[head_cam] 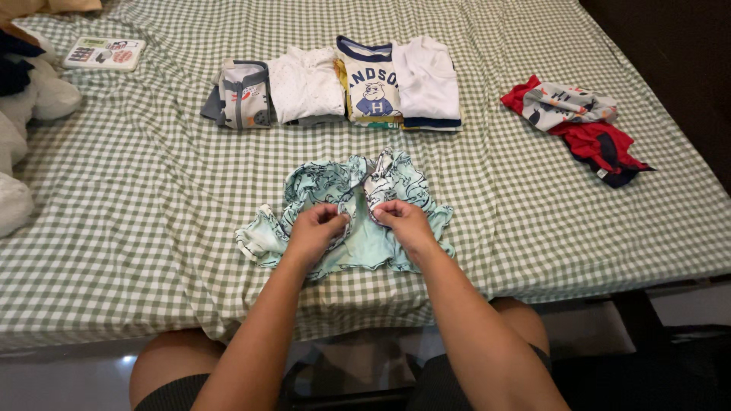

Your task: The person folds several small garments on a bed, including a white shirt, a patterned light-blue shirt, and a red shirt. They then place the folded items into a white drawer unit.

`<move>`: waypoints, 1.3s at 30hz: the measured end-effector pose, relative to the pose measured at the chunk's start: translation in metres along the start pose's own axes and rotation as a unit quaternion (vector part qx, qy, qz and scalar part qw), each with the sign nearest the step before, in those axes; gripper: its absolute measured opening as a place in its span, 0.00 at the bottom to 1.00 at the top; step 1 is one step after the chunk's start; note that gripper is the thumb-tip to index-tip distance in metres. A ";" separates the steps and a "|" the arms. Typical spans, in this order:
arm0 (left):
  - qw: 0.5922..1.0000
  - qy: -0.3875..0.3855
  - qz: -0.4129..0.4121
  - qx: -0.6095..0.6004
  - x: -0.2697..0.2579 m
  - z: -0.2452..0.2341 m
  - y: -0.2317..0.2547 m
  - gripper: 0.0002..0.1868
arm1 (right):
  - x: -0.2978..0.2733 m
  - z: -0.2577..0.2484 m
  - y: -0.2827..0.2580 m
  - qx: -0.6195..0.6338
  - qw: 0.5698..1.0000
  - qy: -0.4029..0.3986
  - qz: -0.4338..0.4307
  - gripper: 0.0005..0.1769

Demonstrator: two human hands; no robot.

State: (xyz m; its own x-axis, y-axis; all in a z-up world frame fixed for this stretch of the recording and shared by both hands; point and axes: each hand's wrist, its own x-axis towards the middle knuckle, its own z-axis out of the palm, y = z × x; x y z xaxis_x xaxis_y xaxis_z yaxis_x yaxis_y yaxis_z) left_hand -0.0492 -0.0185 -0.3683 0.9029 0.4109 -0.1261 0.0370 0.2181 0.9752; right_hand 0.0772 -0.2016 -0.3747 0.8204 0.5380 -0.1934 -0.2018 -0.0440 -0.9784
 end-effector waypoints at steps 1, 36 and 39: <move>1.000 -0.004 0.003 -0.008 0.001 0.001 -0.001 0.06 | -0.002 0.001 -0.001 -0.006 1.000 -0.001 -0.004 0.08; 0.990 -0.065 -0.086 -0.088 0.001 0.009 0.021 0.18 | -0.059 0.026 -0.030 0.095 0.992 0.033 -0.076 0.12; 0.977 -0.064 -0.118 -0.163 0.004 0.006 0.013 0.12 | -0.059 0.025 -0.030 0.102 0.991 0.029 -0.076 0.11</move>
